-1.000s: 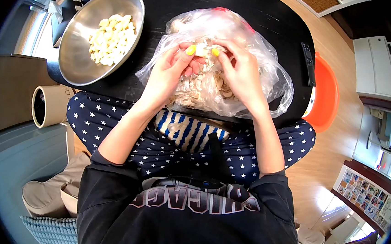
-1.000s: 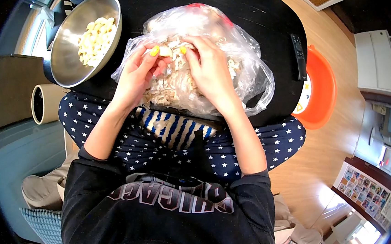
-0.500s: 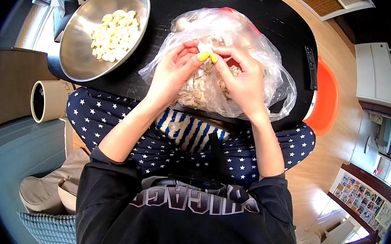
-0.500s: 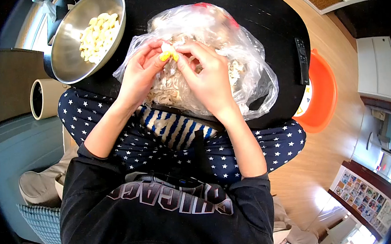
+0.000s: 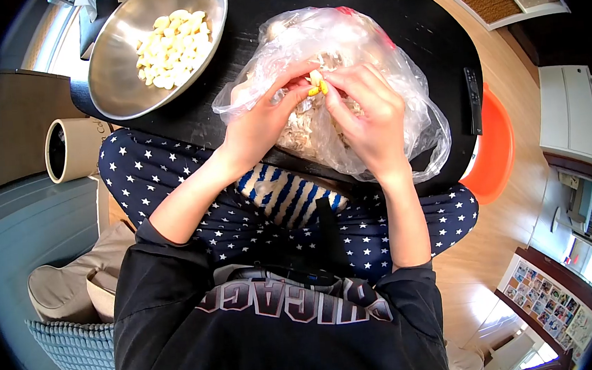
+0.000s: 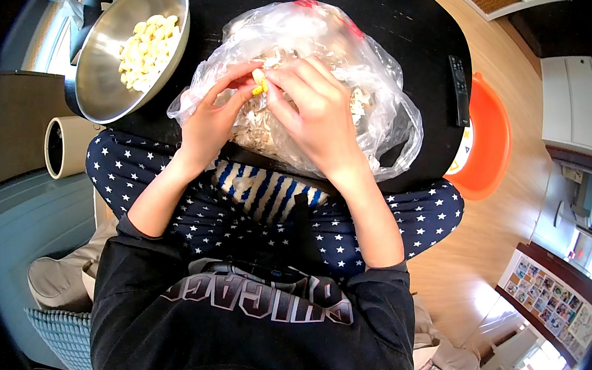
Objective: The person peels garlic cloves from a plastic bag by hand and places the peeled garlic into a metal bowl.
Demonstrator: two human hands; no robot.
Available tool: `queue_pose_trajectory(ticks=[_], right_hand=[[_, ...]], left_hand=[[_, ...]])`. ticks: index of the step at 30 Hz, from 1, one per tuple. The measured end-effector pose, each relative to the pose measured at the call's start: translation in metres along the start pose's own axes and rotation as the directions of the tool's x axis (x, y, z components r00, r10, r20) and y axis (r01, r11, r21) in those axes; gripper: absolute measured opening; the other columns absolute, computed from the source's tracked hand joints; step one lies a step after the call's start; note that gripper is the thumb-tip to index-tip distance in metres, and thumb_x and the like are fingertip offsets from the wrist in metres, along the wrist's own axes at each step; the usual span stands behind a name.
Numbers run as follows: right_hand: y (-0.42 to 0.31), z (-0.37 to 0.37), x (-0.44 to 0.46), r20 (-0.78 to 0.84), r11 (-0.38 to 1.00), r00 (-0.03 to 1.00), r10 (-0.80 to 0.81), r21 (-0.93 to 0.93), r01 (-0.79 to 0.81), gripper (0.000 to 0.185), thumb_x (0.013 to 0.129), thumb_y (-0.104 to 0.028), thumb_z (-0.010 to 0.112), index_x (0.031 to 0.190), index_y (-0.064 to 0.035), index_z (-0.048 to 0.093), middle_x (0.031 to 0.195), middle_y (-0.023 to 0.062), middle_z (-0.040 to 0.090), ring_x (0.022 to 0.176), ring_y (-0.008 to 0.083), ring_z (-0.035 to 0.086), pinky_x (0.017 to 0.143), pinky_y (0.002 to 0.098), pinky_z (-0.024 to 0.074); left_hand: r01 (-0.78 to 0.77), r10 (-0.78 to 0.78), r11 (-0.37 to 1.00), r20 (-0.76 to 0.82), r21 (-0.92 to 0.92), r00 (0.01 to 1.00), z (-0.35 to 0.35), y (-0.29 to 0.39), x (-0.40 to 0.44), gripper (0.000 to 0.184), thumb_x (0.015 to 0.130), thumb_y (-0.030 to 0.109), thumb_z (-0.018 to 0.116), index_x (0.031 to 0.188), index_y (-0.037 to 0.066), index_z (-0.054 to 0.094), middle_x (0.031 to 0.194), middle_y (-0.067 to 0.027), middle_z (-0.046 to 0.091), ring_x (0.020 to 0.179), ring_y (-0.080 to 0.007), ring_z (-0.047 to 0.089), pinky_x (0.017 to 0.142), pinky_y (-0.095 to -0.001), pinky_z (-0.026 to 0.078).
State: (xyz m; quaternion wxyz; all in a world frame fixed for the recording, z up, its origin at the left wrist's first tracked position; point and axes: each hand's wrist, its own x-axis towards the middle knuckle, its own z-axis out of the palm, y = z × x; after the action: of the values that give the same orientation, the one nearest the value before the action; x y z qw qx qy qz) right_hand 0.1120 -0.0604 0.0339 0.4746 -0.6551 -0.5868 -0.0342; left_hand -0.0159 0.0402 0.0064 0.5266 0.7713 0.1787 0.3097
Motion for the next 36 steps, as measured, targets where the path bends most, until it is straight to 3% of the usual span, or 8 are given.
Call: queue_pose_trajectory(ticks=[3, 6, 11, 15, 22, 27, 29, 36], right_hand=[[0.000, 0.003, -0.001, -0.020, 1.000, 1.000, -0.009, 0.000, 0.009, 0.014, 0.070, 0.000, 0.066, 0.083, 0.0005, 0.064, 0.079, 0.0085, 0.062, 0.071, 0.0233, 0.059, 0.063, 0.0312, 0.0493], [0.001, 0.006, -0.002, -0.050, 0.999, 0.998, -0.039, -0.020, 0.038, 0.015, 0.068, 0.001, 0.067, 0.082, 0.0006, 0.063, 0.078, 0.0085, 0.061, 0.070, 0.0234, 0.058, 0.062, 0.0313, 0.0491], [0.003, 0.009, -0.003, -0.073, 0.995, 0.994, -0.083, -0.066, 0.078, 0.017, 0.066, 0.003, 0.067, 0.082, 0.0010, 0.062, 0.076, 0.0090, 0.060, 0.069, 0.0238, 0.058, 0.061, 0.0316, 0.0487], [0.003, 0.007, -0.004, -0.069, 0.998, 0.996, 0.059, 0.033, -0.057, 0.014, 0.069, 0.003, 0.065, 0.081, 0.0008, 0.060, 0.075, 0.0098, 0.059, 0.067, 0.0231, 0.057, 0.060, 0.0301, 0.0478], [0.014, -0.001, -0.002, -0.064, 0.947, 0.949, 0.308, 0.117, -0.299, 0.006, 0.079, -0.001, 0.060, 0.084, 0.0018, 0.059, 0.076, 0.0102, 0.057, 0.065, 0.0205, 0.057, 0.060, 0.0274, 0.0461], [0.007, -0.007, 0.003, 0.063, 0.950, 0.954, 0.293, 0.097, -0.298, 0.007, 0.080, -0.002, 0.058, 0.085, 0.0011, 0.059, 0.086, 0.0116, 0.057, 0.078, 0.0229, 0.056, 0.069, 0.0304, 0.0454], [0.011, -0.007, 0.002, 0.031, 0.998, 0.997, 0.069, -0.012, -0.068, 0.007, 0.079, -0.003, 0.057, 0.086, 0.0000, 0.058, 0.090, 0.0120, 0.057, 0.089, 0.0261, 0.052, 0.078, 0.0339, 0.0428], [0.013, -0.010, 0.000, 0.123, 0.984, 0.977, 0.175, -0.040, -0.172, 0.007, 0.080, -0.006, 0.057, 0.085, -0.0010, 0.058, 0.093, 0.0104, 0.057, 0.092, 0.0283, 0.048, 0.085, 0.0375, 0.0392]], left_hand=[[0.186, -0.179, 0.981, 0.109, -0.058, 0.978, -0.004, 0.006, -0.002, 0.031, 0.090, 0.010, 0.053, 0.121, 0.006, 0.055, 0.112, -0.0029, 0.057, 0.097, -0.0098, 0.052, 0.091, -0.0240, 0.041], [0.033, -0.032, 0.999, 0.015, -0.032, 0.999, 0.000, 0.000, -0.002, 0.026, 0.087, 0.007, 0.057, 0.113, 0.006, 0.058, 0.099, -0.0058, 0.064, 0.086, -0.0101, 0.060, 0.079, -0.0229, 0.048], [0.160, -0.155, 0.983, 0.060, -0.090, 0.986, -0.001, 0.007, -0.001, 0.026, 0.088, 0.006, 0.055, 0.114, 0.007, 0.058, 0.100, -0.0033, 0.062, 0.091, -0.0083, 0.058, 0.083, -0.0219, 0.046], [0.308, -0.294, 0.931, 0.101, -0.196, 0.951, -0.003, 0.009, 0.002, 0.027, 0.088, 0.007, 0.056, 0.114, 0.006, 0.058, 0.102, -0.0014, 0.061, 0.094, -0.0068, 0.055, 0.086, -0.0207, 0.044], [0.355, -0.333, 0.807, 0.133, -0.473, 0.933, -0.005, 0.007, 0.011, 0.032, 0.087, 0.003, 0.057, 0.117, -0.003, 0.053, 0.107, -0.0061, 0.060, 0.097, -0.0085, 0.056, 0.088, -0.0221, 0.045], [0.392, -0.337, 0.733, 0.204, -0.557, 0.919, -0.007, 0.010, 0.011, 0.035, 0.089, 0.007, 0.055, 0.121, -0.003, 0.049, 0.107, -0.0065, 0.059, 0.096, -0.0095, 0.057, 0.089, -0.0227, 0.044], [0.391, -0.329, 0.726, 0.215, -0.565, 0.920, -0.007, 0.008, 0.011, 0.035, 0.090, 0.009, 0.054, 0.122, -0.002, 0.048, 0.106, -0.0067, 0.060, 0.095, -0.0092, 0.057, 0.089, -0.0226, 0.044], [0.470, -0.352, 0.592, 0.314, -0.655, 0.882, -0.005, 0.000, 0.007, 0.036, 0.092, 0.014, 0.052, 0.124, -0.003, 0.047, 0.095, -0.0027, 0.058, 0.083, -0.0060, 0.054, 0.082, -0.0195, 0.043]])
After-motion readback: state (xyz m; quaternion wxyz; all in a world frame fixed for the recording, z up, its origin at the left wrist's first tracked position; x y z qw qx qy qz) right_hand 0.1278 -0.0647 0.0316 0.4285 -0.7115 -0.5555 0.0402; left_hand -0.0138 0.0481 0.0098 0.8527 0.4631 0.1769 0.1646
